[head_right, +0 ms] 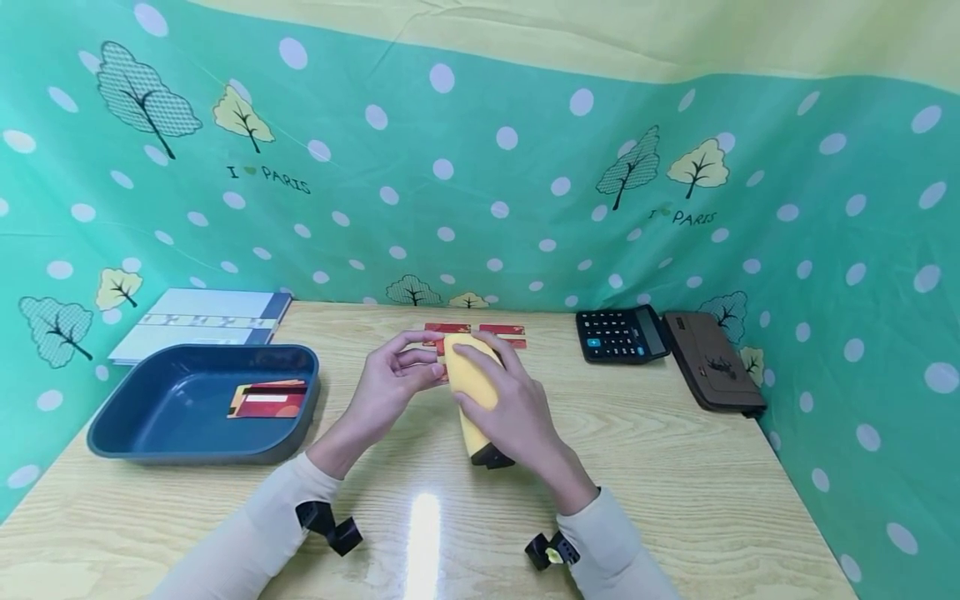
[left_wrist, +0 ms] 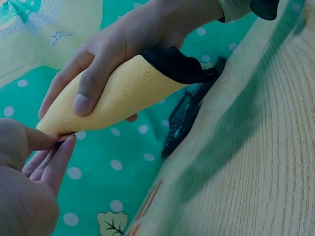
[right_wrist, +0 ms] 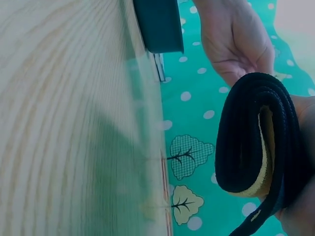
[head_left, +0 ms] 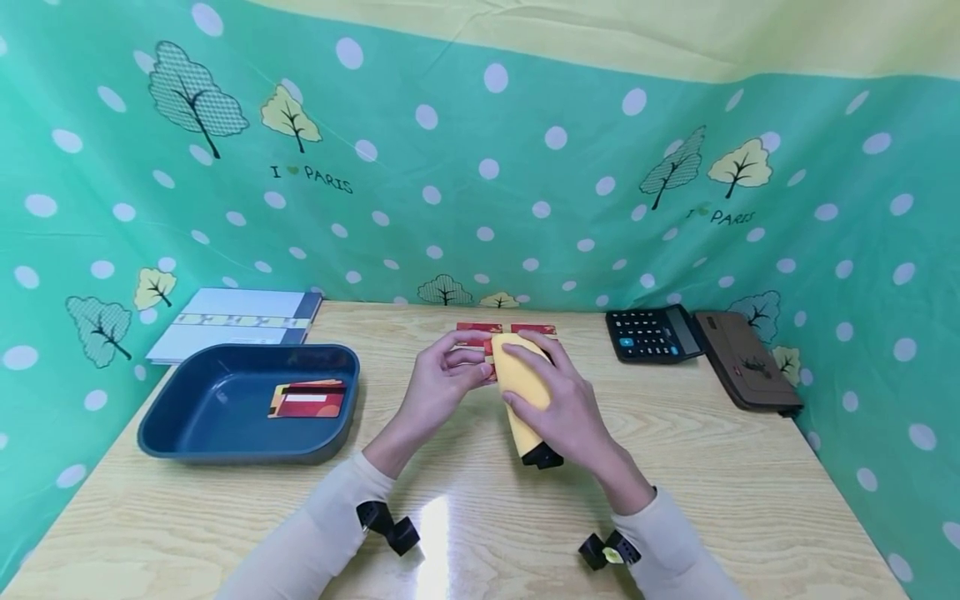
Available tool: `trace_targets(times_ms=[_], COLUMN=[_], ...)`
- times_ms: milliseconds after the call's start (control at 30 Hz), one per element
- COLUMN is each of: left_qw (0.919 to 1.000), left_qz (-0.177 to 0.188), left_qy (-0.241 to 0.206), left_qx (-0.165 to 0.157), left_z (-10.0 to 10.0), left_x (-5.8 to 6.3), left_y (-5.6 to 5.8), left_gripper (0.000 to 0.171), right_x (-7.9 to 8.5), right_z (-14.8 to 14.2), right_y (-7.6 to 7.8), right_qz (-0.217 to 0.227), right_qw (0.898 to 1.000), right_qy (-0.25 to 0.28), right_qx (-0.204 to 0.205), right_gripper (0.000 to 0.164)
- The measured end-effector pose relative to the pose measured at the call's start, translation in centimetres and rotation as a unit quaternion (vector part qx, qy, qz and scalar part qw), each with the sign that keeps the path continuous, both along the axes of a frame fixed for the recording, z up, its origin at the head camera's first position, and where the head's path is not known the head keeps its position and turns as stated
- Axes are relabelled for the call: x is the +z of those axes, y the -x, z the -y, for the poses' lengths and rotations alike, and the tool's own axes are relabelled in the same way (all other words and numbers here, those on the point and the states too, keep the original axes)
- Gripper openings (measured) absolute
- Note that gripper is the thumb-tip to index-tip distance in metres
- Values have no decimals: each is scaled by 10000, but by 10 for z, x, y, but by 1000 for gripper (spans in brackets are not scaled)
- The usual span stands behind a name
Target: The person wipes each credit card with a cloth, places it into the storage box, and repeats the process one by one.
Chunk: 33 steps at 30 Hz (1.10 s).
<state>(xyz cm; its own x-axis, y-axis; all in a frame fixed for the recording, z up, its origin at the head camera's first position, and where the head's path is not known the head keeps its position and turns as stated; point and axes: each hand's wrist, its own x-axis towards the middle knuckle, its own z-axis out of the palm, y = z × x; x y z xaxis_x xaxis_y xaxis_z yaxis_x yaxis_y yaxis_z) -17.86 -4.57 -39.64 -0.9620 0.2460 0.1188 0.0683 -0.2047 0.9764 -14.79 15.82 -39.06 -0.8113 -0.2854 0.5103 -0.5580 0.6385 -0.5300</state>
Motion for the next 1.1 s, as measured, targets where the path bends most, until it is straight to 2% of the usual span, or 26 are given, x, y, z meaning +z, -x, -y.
trace_targets(times_ms=[267,367,533,833,1000,1100], left_qw=[9996,9998,9996,9987,9986,9987], left_qz=[21,127,294,511,521,481], left_qy=[254,166,-19,59,95,109], left_qx=[87,67,43,12,47,107], left_z=[2,3,6,14,17,17], left_x=[0,2,7,13,14,13], left_y=[1,2,3,5,6,6], left_gripper=[40,40,40,41,44,37], right_x=[3,4,7,10,12,13], right_z=[-12,-17,-23,-37,-43,-44], right_y=[7,9,11,16,18,19], right_qz=[78,143,135,103,138,164], right_qw=[9994,9988,9984,9962,9954,9951], right_qy=[90,176,278,628,659,694], right_qx=[-327,-445,-467,-592,-683,-692], right_gripper=[63,63,63,64,63,63])
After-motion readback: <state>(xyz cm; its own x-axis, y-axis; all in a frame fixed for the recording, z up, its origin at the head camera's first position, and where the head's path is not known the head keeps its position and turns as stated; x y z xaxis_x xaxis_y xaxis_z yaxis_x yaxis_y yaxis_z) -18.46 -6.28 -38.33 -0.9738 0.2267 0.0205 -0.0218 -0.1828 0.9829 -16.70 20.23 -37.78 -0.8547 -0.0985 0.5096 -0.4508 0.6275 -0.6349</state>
